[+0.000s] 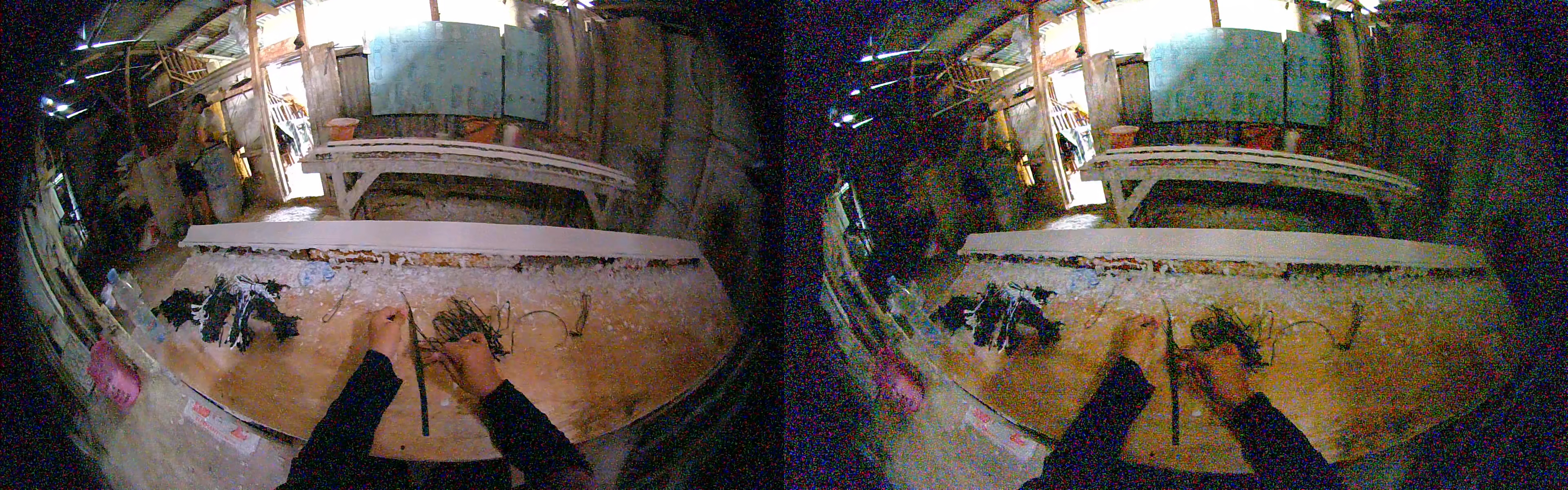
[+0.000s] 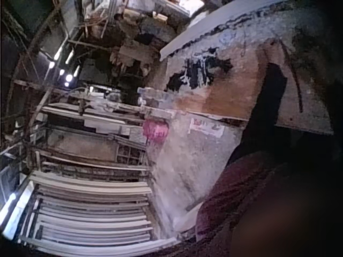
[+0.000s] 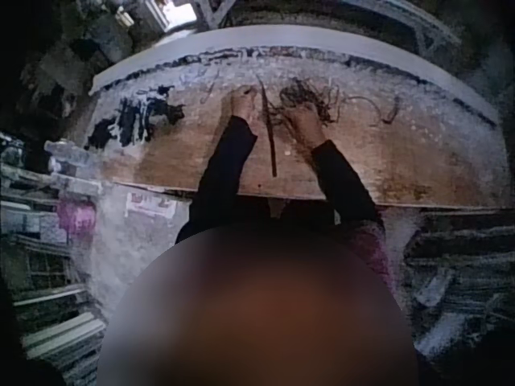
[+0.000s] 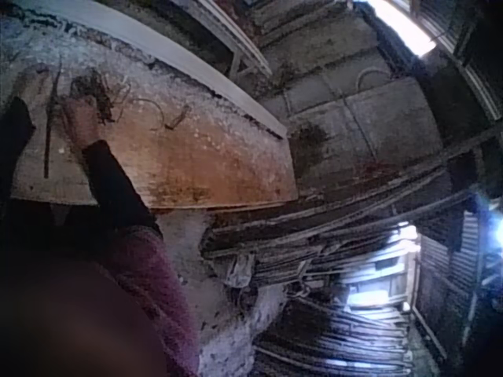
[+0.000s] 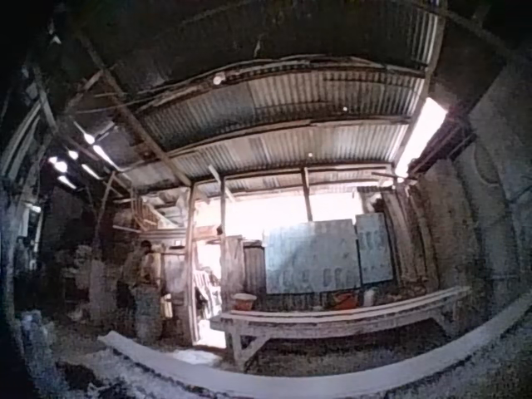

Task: The person repeatedly picks up black cable ties from a pile on a wooden workbench and ties them into small bundles by hand. The person handles the ties one at a time, forming loops and tightening them into compact bundles.

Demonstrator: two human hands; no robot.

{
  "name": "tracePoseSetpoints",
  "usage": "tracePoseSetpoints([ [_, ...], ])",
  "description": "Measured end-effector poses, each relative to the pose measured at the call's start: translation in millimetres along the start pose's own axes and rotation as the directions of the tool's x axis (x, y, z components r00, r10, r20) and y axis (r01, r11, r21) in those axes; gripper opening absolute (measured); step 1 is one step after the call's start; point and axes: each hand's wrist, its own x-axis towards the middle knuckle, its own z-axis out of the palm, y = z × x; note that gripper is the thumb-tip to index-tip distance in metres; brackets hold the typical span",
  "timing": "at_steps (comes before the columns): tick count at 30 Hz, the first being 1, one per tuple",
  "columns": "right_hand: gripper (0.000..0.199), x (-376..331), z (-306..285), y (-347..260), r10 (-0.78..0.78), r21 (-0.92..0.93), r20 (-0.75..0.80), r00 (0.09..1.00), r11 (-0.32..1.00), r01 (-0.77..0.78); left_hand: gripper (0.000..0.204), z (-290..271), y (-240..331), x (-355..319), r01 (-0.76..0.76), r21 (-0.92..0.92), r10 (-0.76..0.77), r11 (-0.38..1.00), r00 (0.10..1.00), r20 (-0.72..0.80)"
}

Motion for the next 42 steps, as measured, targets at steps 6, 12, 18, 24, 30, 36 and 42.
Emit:
tracePoseSetpoints([
  [6, 0.008, -0.9, -2.4, -1.3, -0.004, 0.044, -0.066, 0.998, 0.999, 0.007, 0.02, -3.2, 12.9, -5.5, -0.105, 0.182, 0.121, 0.978, 0.99, -0.075],
  [12, 0.012, 0.3, -12.4, 8.9, 0.217, 0.199, -0.187, 0.958, 0.963, -0.18, 0.016, -15.5, 10.3, 6.3, 0.029, -0.106, -0.01, 0.994, 0.984, 0.178],
  [18, 0.013, 3.7, -36.2, 8.0, 0.37, 0.131, -0.338, 0.865, 0.929, -0.346, 0.027, -16.0, -8.7, 10.2, -0.171, 0.102, 0.122, 0.98, 0.92, 0.372],
  [24, 0.014, 2.0, -32.6, 28.7, 0.395, -0.045, -0.37, 0.841, 0.896, -0.441, 0.035, -15.1, -3.7, -2.4, -0.638, 0.462, 0.464, 0.616, 0.768, 0.442],
  [30, 0.017, -0.2, -19.2, 26.7, 0.38, 0.081, -0.352, 0.855, 0.923, -0.377, 0.024, -15.1, 11.8, -10.1, -0.536, 0.5, 0.382, 0.68, 0.842, 0.381],
  [36, 0.016, 2.0, -25.2, 15.6, 0.281, -0.001, -0.344, 0.896, 0.954, -0.299, 0.016, -14.3, 13.1, -12.4, -0.511, 0.542, 0.359, 0.667, 0.858, 0.367],
  [42, 0.015, 1.4, -17.2, 20.6, 0.209, 0.142, -0.272, 0.939, 0.974, -0.175, 0.015, -14.2, 10.1, -6.1, -0.535, 0.576, 0.428, 0.618, 0.844, 0.324],
])
